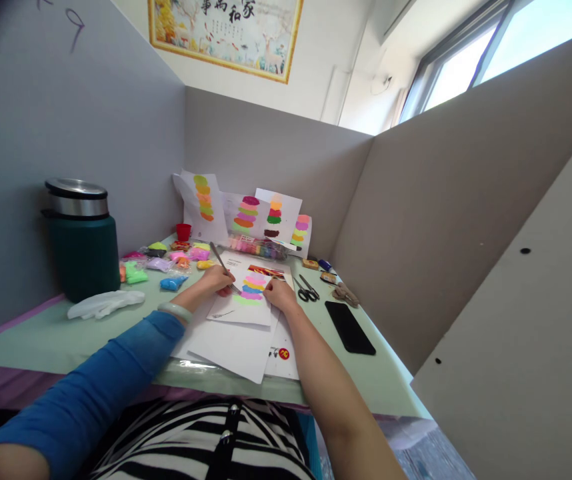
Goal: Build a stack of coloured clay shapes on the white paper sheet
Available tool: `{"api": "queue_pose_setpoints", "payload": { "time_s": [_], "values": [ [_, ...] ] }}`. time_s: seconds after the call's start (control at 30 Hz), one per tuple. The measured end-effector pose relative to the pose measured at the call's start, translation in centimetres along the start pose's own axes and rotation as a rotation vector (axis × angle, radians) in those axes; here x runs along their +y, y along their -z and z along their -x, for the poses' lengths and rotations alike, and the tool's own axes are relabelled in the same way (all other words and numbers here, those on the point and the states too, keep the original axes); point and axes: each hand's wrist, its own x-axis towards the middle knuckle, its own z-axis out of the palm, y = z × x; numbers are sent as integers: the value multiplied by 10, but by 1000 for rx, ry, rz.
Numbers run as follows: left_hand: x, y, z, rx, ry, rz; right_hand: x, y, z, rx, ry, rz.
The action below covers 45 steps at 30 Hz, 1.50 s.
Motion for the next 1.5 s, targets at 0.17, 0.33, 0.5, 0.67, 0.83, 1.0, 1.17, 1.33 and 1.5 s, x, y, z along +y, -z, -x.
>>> {"api": "queue_pose_setpoints", "payload": {
  "time_s": [0.17, 0.33, 0.5, 0.67, 0.83, 1.0, 1.17, 1.33, 1.5],
  "values": [
    [-1, 0, -1, 2, -14, -2, 0, 1, 1, 2, 0, -1],
    [-2, 0, -1, 5, -9, -3, -1, 1, 1, 3, -11, -2],
    [1, 3, 2, 17, 11, -7, 0, 0, 1, 7, -5, -8],
    [8, 7, 13, 24, -45, -17, -1, 1, 1, 2, -7, -15],
    [11, 10, 26, -70, -95, -14, -3, 3, 3, -6, -15, -16],
    [6, 8, 22, -110, -109, -13, -2, 2, 2, -2, -11, -14],
    [4, 7, 17, -106, -101, 9, -1, 1, 1, 7, -2, -12],
    [4, 8, 19, -121, -126, 37, -1, 1, 2, 2, -13, -13],
    [7, 10, 26, -155, -141, 9, -2, 1, 2, 5, -9, -18]
  ]
}}
